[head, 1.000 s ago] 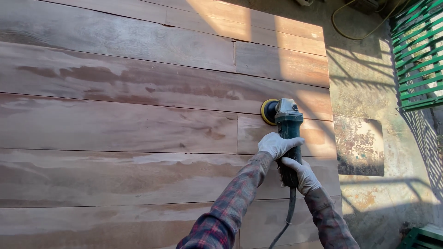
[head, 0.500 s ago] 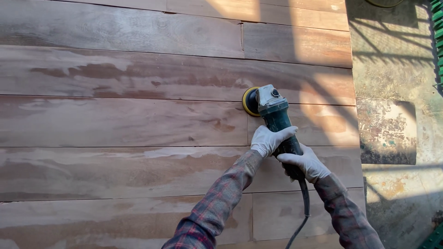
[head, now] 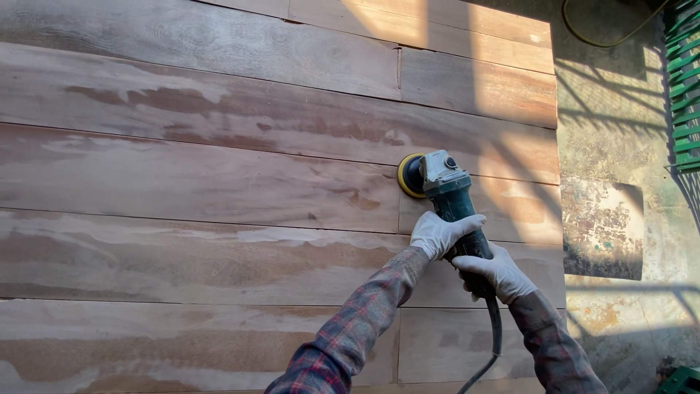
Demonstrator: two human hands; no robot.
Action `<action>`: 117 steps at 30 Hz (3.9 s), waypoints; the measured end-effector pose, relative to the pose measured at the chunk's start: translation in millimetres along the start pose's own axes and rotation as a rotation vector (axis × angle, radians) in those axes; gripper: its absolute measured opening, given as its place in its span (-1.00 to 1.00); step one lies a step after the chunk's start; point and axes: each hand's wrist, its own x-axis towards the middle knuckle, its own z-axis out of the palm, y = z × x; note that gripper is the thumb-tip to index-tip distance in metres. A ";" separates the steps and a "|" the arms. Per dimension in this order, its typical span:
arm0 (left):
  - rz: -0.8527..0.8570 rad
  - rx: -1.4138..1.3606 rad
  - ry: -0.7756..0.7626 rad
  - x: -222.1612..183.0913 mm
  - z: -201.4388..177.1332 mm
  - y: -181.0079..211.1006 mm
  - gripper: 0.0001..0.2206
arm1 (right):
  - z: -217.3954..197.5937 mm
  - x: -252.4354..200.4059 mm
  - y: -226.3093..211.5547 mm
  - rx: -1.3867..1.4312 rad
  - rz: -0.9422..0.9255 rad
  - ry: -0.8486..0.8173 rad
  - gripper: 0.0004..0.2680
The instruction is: The person first rubs a sanding block by hand across a large panel made of joined wood boards, then uses an angle grinder fitted with a sanding disc to sand the panel surface, moving the tool steadily across different sections of the boards.
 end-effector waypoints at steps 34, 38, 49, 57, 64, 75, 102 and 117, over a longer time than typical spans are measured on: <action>-0.021 0.098 0.039 27.1 -4.2 -0.3 -0.27 | -5.1 25.0 -2.8 0.007 -0.064 -0.055 -0.63; -0.047 0.006 0.071 16.3 -25.6 13.0 -0.30 | 9.8 26.4 -23.7 -0.012 -0.071 -0.098 -0.64; 0.047 0.290 -0.147 97.0 98.7 16.6 -0.15 | -100.9 38.4 33.3 0.106 -0.020 0.162 -0.68; 0.071 0.388 -0.159 114.5 111.6 12.9 -0.10 | -115.0 52.0 46.5 0.147 -0.011 0.156 -0.67; 0.059 0.369 -0.071 80.1 5.6 26.1 -0.14 | -26.1 54.7 -7.1 0.111 -0.061 -0.001 -0.66; 0.046 -0.060 0.198 -4.3 -143.3 25.6 -0.38 | 111.0 36.3 -94.4 -0.042 -0.175 -0.190 -0.63; 0.072 0.295 0.139 140.9 -50.2 103.4 -0.27 | 15.1 131.2 -115.3 0.173 -0.226 -0.006 -0.65; 0.069 -0.087 0.309 128.1 -71.1 86.5 -0.41 | 29.3 132.3 -119.7 0.143 -0.196 -0.042 -0.67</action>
